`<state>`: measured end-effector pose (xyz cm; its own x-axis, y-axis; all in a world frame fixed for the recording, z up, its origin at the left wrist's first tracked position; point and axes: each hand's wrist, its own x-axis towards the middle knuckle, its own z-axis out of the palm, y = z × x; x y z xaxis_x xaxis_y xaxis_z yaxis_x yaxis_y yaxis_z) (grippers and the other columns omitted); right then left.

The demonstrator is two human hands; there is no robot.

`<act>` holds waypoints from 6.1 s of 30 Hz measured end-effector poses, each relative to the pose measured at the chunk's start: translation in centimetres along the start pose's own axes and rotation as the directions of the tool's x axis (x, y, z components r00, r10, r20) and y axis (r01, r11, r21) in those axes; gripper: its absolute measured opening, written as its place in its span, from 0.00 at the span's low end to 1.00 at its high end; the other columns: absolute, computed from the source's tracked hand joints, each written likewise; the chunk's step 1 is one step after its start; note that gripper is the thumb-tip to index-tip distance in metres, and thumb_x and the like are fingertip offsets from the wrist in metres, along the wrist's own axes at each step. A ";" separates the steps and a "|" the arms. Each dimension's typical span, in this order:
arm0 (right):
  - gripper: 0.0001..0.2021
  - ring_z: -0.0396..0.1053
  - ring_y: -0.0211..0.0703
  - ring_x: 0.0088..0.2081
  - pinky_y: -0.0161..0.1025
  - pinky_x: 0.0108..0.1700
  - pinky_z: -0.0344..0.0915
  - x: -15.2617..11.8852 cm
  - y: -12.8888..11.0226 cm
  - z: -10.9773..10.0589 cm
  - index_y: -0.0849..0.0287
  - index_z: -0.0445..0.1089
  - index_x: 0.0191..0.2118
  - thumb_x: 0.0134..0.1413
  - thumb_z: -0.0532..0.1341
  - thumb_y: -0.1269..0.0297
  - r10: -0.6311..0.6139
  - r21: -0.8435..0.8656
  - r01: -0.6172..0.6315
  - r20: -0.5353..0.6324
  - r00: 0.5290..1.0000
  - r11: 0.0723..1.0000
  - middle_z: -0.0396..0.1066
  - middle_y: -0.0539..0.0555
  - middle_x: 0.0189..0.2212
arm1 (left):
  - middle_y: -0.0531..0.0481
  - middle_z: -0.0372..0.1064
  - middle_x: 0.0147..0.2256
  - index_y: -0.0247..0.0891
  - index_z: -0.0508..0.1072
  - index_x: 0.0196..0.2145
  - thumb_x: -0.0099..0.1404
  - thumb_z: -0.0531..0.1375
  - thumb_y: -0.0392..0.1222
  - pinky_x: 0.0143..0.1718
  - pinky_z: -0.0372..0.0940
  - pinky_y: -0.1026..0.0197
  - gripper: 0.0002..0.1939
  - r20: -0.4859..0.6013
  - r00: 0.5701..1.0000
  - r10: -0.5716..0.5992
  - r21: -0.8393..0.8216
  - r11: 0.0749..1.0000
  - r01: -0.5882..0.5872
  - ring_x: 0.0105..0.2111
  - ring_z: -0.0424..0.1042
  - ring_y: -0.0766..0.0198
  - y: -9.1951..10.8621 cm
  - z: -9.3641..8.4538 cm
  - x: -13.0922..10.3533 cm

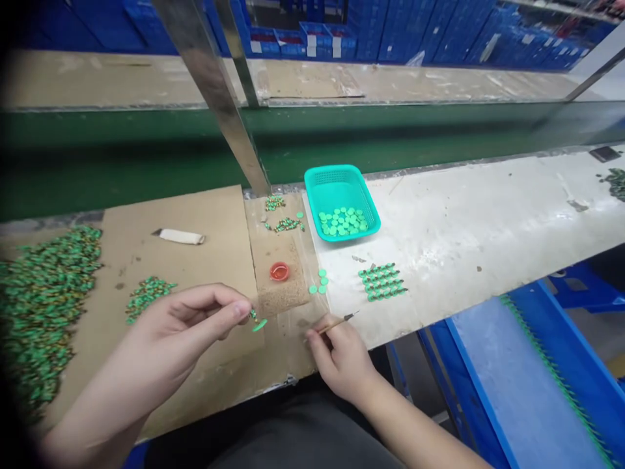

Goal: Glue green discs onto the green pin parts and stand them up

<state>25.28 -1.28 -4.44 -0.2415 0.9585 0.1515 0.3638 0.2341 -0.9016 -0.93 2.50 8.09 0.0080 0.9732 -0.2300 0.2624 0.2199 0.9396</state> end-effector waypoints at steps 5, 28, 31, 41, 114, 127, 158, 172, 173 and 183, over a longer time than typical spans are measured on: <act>0.22 0.79 0.46 0.27 0.41 0.32 0.72 0.6 -0.5 0.3 0.51 0.74 0.34 0.85 0.61 0.48 0.048 0.083 -0.046 -0.017 0.999 0.995 0.81 0.54 0.28 | 0.49 0.79 0.25 0.45 0.83 0.25 0.64 0.75 0.65 0.29 0.74 0.62 0.23 -0.023 1.000 0.002 0.036 0.999 -0.001 0.26 0.77 0.60 4.0 -0.7 0.0; 0.41 0.76 0.45 0.24 0.41 0.31 0.76 0.7 -0.8 1.4 0.51 0.69 0.33 0.55 0.70 0.12 0.144 0.343 -0.100 -0.105 0.984 0.934 0.80 0.54 0.23 | 0.52 0.68 0.22 0.42 0.76 0.21 0.57 0.77 0.65 0.23 0.62 0.64 0.26 -0.203 0.941 0.270 0.008 0.962 -0.275 0.23 0.62 0.66 5.2 0.1 -12.9; 0.42 0.77 0.44 0.25 0.40 0.31 0.76 0.6 -0.5 1.2 0.51 0.69 0.33 0.53 0.70 0.11 0.161 0.365 -0.115 -0.097 0.982 0.924 0.80 0.54 0.24 | 0.50 0.72 0.23 0.43 0.81 0.23 0.59 0.77 0.63 0.25 0.65 0.63 0.22 -0.175 0.941 0.291 0.004 0.956 -0.295 0.25 0.66 0.65 5.0 -0.1 -12.5; 0.38 0.79 0.44 0.26 0.38 0.31 0.78 0.3 -0.1 0.6 0.52 0.71 0.35 0.62 0.71 0.17 0.205 0.418 -0.176 -0.025 0.979 0.891 0.81 0.55 0.26 | 0.46 0.83 0.29 0.45 0.88 0.29 0.63 0.78 0.61 0.31 0.76 0.59 0.18 -0.074 0.962 0.264 -0.007 0.964 -0.265 0.30 0.79 0.58 4.2 -0.3 -8.8; 0.10 0.84 0.51 0.46 0.46 0.54 0.79 2.8 0.9 -5.4 0.57 0.80 0.49 0.87 0.62 0.64 -0.374 -0.223 0.490 0.413 0.831 0.843 0.88 0.57 0.45 | 0.49 0.86 0.46 0.49 0.90 0.49 0.81 0.64 0.49 0.55 0.75 0.45 0.13 0.207 0.847 0.489 0.523 0.677 -0.518 0.49 0.81 0.51 -10.7 8.0 -0.3; 0.10 0.84 0.51 0.48 0.45 0.55 0.78 3.3 0.3 -4.7 0.55 0.79 0.50 0.86 0.60 0.68 -0.284 -0.240 0.433 0.475 0.833 0.869 0.87 0.56 0.45 | 0.47 0.83 0.42 0.49 0.89 0.45 0.80 0.62 0.48 0.51 0.72 0.45 0.13 0.221 0.864 0.453 0.547 0.676 -0.494 0.46 0.80 0.50 -10.3 8.1 -0.3; 0.10 0.86 0.47 0.38 0.42 0.47 0.83 -10.3 3.5 -11.5 0.54 0.85 0.43 0.81 0.67 0.65 -0.070 -0.060 0.051 -0.387 0.920 0.997 0.88 0.54 0.37 | 0.44 0.85 0.43 0.48 0.90 0.43 0.81 0.63 0.51 0.49 0.76 0.47 0.15 0.608 0.526 0.595 0.474 0.260 -0.841 0.46 0.83 0.48 2.5 22.9 9.4; 0.10 0.85 0.47 0.38 0.43 0.46 0.82 -11.3 3.6 -13.2 0.53 0.80 0.40 0.77 0.64 0.69 -0.019 0.011 0.026 -0.398 0.917 1.000 0.86 0.53 0.37 | 0.44 0.84 0.47 0.51 0.89 0.54 0.83 0.59 0.57 0.49 0.74 0.45 0.20 0.571 0.613 0.547 0.614 0.211 -0.761 0.45 0.80 0.48 5.7 21.2 11.2; 0.10 0.85 0.48 0.39 0.43 0.46 0.82 -11.4 3.4 -13.2 0.53 0.79 0.41 0.77 0.62 0.69 -0.005 0.044 0.025 -0.409 0.913 0.999 0.86 0.54 0.37 | 0.46 0.84 0.47 0.52 0.88 0.56 0.84 0.57 0.61 0.47 0.74 0.46 0.22 0.503 0.670 0.546 0.666 0.249 -0.703 0.42 0.80 0.49 6.5 19.4 11.5; 0.15 0.74 0.45 0.33 0.42 0.39 0.75 -10.5 0.0 -13.2 0.51 0.84 0.54 0.83 0.61 0.52 0.284 0.315 -0.194 -0.268 0.921 0.929 0.74 0.50 0.33 | 0.45 0.90 0.46 0.51 0.91 0.40 0.64 0.63 0.49 0.39 0.76 0.49 0.15 0.502 0.852 0.149 0.823 0.223 -0.523 0.43 0.86 0.46 2.4 10.7 13.1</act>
<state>39.66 -9.18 -0.66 0.1222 0.9925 -0.0075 0.1016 -0.0200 -0.9946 10.16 15.06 4.60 0.5301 0.8280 -0.1830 0.8479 -0.5161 0.1210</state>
